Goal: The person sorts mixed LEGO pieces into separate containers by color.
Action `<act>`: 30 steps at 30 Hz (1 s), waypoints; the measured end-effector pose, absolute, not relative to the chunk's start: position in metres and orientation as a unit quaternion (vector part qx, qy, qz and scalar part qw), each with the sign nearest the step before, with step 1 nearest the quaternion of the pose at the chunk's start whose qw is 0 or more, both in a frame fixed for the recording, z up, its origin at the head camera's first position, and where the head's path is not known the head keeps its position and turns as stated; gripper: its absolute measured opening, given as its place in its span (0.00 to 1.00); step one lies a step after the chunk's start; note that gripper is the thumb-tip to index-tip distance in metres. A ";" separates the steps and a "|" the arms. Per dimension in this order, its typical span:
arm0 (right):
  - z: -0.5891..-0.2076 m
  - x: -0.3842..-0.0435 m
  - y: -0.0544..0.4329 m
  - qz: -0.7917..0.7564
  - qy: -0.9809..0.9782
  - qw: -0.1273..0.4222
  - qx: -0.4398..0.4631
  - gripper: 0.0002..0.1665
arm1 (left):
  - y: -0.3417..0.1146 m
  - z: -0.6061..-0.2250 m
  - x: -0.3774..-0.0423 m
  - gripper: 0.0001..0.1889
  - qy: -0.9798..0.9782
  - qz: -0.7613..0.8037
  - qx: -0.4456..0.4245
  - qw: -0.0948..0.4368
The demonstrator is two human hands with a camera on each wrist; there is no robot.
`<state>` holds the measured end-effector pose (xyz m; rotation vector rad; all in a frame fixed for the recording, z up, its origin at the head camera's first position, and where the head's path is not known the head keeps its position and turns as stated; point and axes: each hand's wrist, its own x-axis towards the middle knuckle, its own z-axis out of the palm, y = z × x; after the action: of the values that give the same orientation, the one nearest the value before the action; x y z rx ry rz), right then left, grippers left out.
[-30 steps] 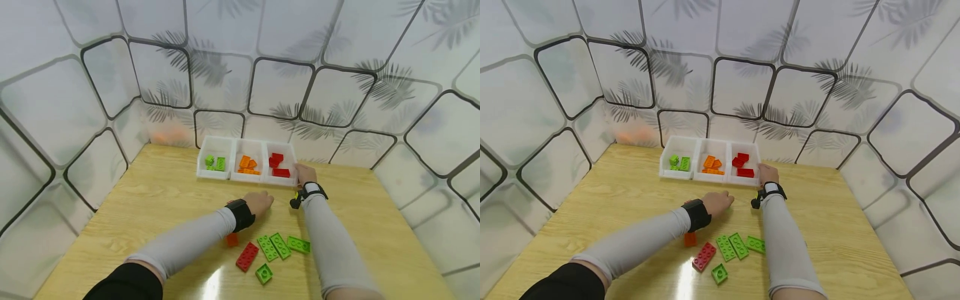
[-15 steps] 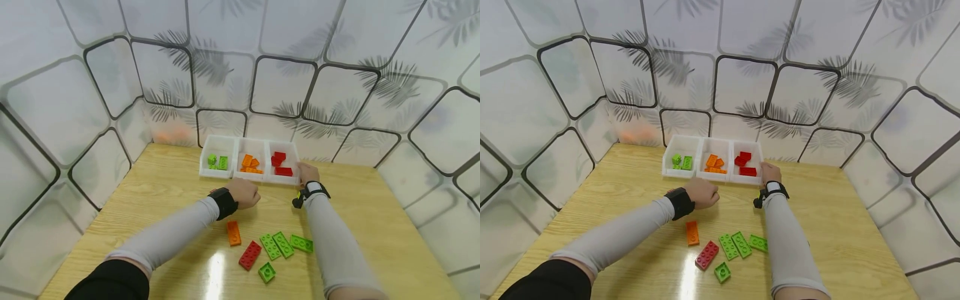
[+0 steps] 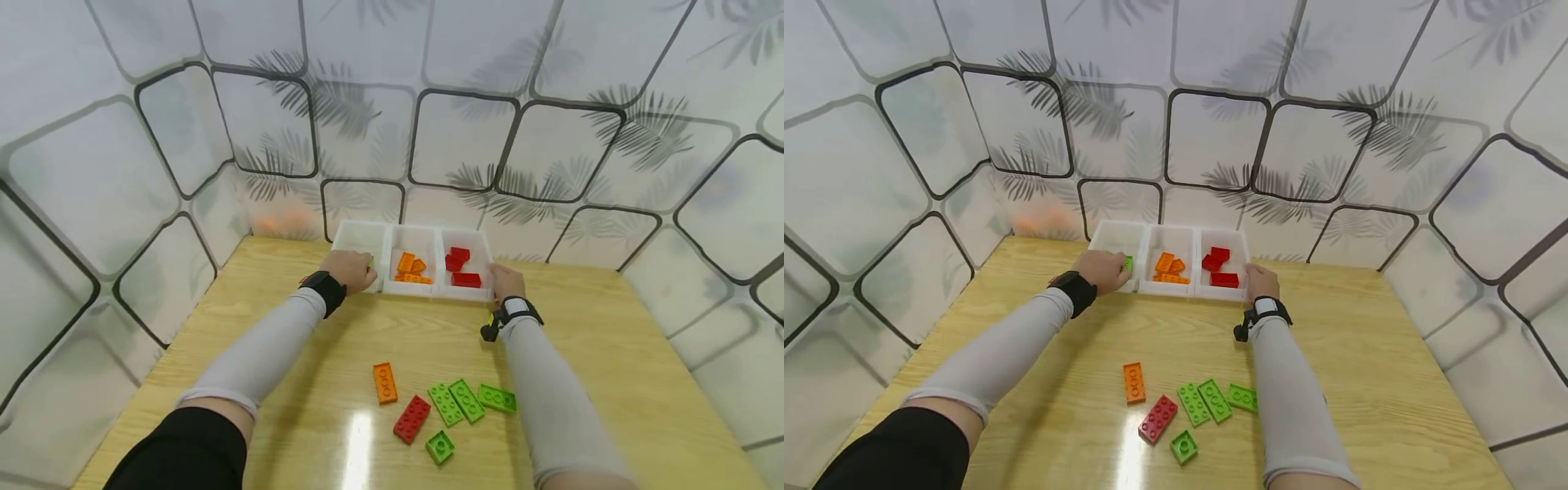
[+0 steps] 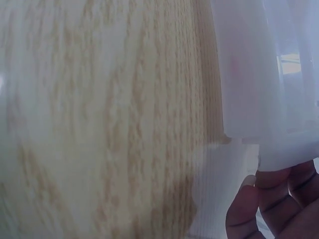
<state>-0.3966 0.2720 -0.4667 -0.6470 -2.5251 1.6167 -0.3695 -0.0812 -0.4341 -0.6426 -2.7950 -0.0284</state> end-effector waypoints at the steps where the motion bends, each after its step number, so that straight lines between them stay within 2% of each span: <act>1: -0.468 -0.396 0.271 0.527 -0.822 0.036 -0.213 0.28 | -0.086 -0.437 -0.372 0.14 -0.965 -0.006 -0.217 0.146; 4: -0.471 -0.395 0.267 0.529 -0.820 0.021 -0.216 0.29 | -0.098 -0.444 -0.375 0.11 -0.969 -0.014 -0.199 0.145; 8: -0.475 -0.395 0.264 0.536 -0.816 0.001 -0.218 0.29 | -0.103 -0.451 -0.375 0.22 -0.974 -0.016 -0.184 0.129; 14: -0.476 -0.395 0.262 0.532 -0.819 -0.005 -0.217 0.29 | -0.108 -0.465 -0.378 0.35 -0.969 0.039 -0.192 0.150; 18: -0.474 -0.396 0.262 0.521 -0.827 -0.004 -0.212 0.29 | -0.111 -0.469 -0.380 0.42 -0.970 0.055 -0.193 0.139; 30: -0.469 -0.399 0.275 0.492 -0.847 0.035 -0.198 0.28 | -0.112 -0.464 -0.382 0.45 -0.967 0.016 -0.224 0.122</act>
<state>-0.3986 0.2752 -0.4691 -0.6091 -2.6031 1.5130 -0.3821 -0.1124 -0.4640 -0.6542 -2.8220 0.0475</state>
